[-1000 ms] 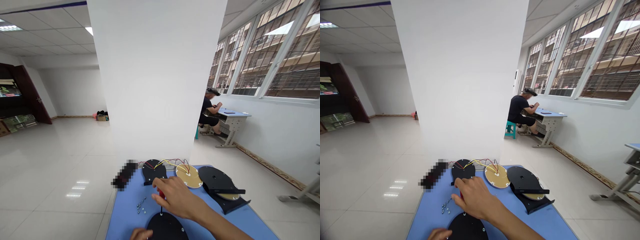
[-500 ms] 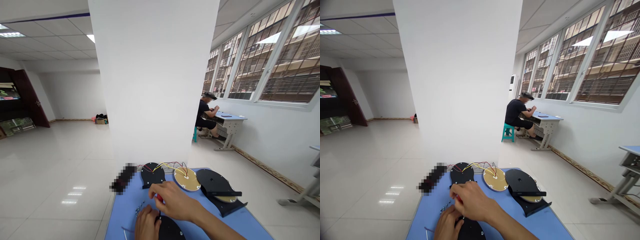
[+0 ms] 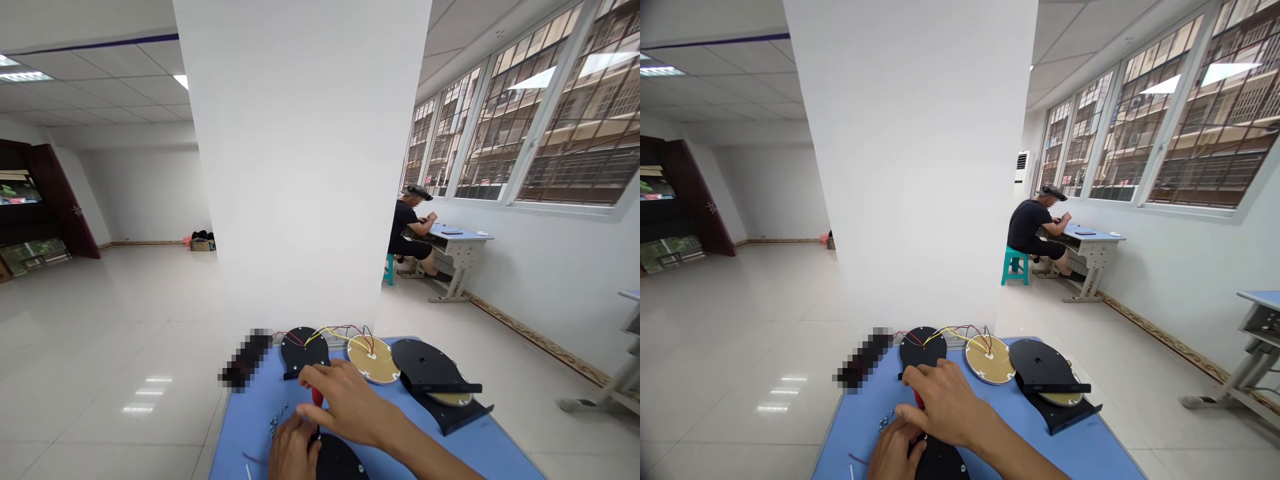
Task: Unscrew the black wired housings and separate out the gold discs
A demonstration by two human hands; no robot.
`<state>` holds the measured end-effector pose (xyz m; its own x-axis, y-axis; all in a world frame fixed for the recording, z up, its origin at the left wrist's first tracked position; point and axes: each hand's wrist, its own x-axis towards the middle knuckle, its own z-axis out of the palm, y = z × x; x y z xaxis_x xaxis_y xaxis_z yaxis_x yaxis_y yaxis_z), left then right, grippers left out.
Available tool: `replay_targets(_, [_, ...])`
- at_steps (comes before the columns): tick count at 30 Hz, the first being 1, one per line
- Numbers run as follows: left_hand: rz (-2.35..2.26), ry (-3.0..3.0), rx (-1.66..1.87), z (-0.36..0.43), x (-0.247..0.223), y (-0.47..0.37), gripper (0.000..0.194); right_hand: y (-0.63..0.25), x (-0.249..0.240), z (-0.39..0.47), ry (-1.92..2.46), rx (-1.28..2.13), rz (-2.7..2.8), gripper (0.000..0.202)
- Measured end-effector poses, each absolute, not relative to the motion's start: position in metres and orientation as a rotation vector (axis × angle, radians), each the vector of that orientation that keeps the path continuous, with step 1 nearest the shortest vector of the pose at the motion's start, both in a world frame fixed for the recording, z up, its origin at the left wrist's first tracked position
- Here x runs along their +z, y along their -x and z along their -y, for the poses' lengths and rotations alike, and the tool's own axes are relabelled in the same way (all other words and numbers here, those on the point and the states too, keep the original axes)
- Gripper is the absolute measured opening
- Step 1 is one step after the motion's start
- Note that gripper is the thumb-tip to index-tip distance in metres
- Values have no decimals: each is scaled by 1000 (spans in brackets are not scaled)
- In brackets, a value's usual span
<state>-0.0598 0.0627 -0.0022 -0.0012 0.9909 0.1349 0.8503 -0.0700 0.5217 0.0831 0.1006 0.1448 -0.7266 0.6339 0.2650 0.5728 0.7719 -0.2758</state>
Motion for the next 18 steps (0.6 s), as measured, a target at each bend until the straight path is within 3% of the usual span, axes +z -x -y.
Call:
replay_targets(5, [-1932, -2009, 669, -62, 0, 59, 31, -86, 142, -100, 842, 254, 2633, 36])
replay_targets(9, [-1941, -2029, 662, -63, 0, 59, 30, -86, 142, -99, 883, 229, 2576, 17])
replay_targets(14, [-1959, -2054, 665, -63, 1, 58, 32, -85, 140, -98, 810, 262, 2542, 33])
replay_targets(18, [-1969, -2103, 663, -61, 6, 52, 35, -86, 136, -97, 768, 278, 2440, 19])
